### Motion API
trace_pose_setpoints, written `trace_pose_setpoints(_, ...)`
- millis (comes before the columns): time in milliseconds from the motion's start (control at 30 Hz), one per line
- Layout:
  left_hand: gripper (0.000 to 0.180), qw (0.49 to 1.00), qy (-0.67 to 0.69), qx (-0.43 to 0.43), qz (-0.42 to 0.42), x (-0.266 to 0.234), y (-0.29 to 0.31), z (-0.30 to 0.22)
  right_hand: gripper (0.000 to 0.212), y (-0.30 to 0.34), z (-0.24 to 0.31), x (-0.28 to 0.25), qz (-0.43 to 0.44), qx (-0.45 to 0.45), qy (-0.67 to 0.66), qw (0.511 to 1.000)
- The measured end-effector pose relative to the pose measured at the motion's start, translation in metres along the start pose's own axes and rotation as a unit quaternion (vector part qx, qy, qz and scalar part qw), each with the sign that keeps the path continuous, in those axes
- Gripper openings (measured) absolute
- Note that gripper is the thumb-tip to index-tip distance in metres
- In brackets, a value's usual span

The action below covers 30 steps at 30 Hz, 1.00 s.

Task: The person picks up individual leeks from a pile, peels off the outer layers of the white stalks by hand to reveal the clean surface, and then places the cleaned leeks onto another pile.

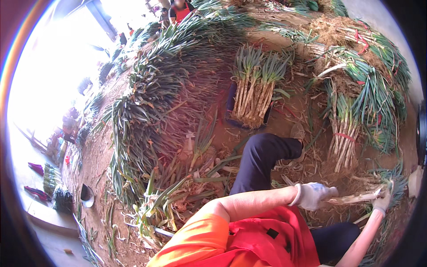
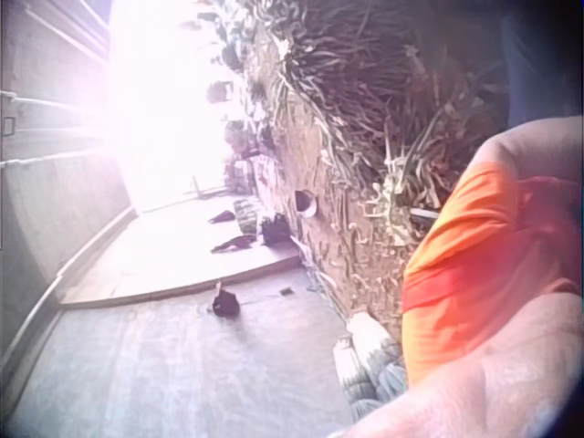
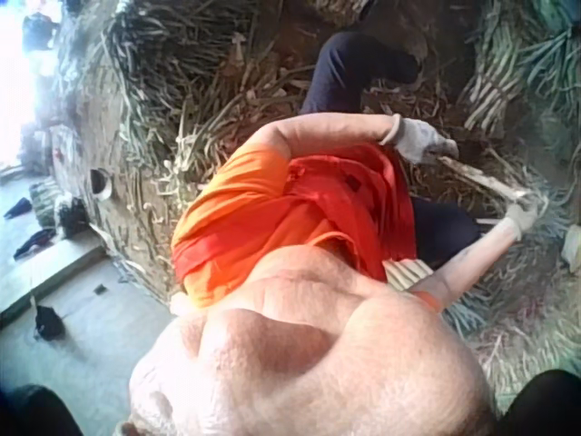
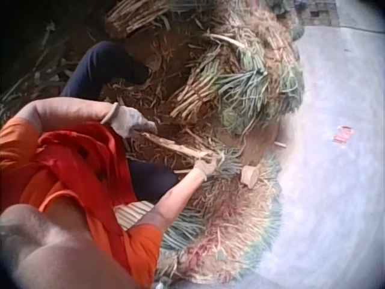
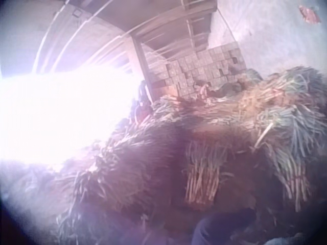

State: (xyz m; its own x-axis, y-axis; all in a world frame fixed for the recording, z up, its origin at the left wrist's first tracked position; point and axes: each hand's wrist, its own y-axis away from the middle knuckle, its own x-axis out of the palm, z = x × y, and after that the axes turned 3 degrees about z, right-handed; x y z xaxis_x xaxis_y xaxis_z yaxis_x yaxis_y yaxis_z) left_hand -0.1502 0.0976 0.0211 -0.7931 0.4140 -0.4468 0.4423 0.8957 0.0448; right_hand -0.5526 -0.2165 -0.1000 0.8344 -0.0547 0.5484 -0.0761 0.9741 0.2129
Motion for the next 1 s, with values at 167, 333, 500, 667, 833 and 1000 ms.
trace_pose_setpoints(167, 0.048, 0.995, -0.068, -0.077, -0.004, 0.047, -0.029, 0.065, 0.019, 0.033, 0.031, 0.059, 0.168, 0.014, -0.027, 0.985)
trace_pose_setpoints(333, 0.045, 0.996, 0.024, -0.089, 0.010, 0.066, -0.077, 0.053, 0.016, 0.081, -0.004, 0.131, 0.145, -0.128, -0.048, 0.980)
trace_pose_setpoints(500, 0.040, 0.993, 0.101, -0.028, -0.048, 0.108, -0.120, 0.058, 0.021, 0.098, 0.010, 0.135, 0.068, -0.164, -0.083, 0.981)
trace_pose_setpoints(667, 0.035, 0.990, 0.139, -0.026, -0.020, 0.104, -0.119, 0.046, 0.023, 0.084, 0.036, 0.089, 0.063, -0.212, -0.040, 0.974)
trace_pose_setpoints(833, 0.038, 0.991, 0.074, -0.042, -0.103, 0.104, -0.112, 0.062, 0.026, 0.077, 0.031, 0.069, 0.142, -0.199, -0.001, 0.970)
trace_pose_setpoints(1000, 0.042, 0.983, 0.040, -0.052, -0.170, 0.096, -0.137, 0.042, 0.039, 0.099, 0.015, 0.118, -0.087, -0.127, 0.296, 0.943)
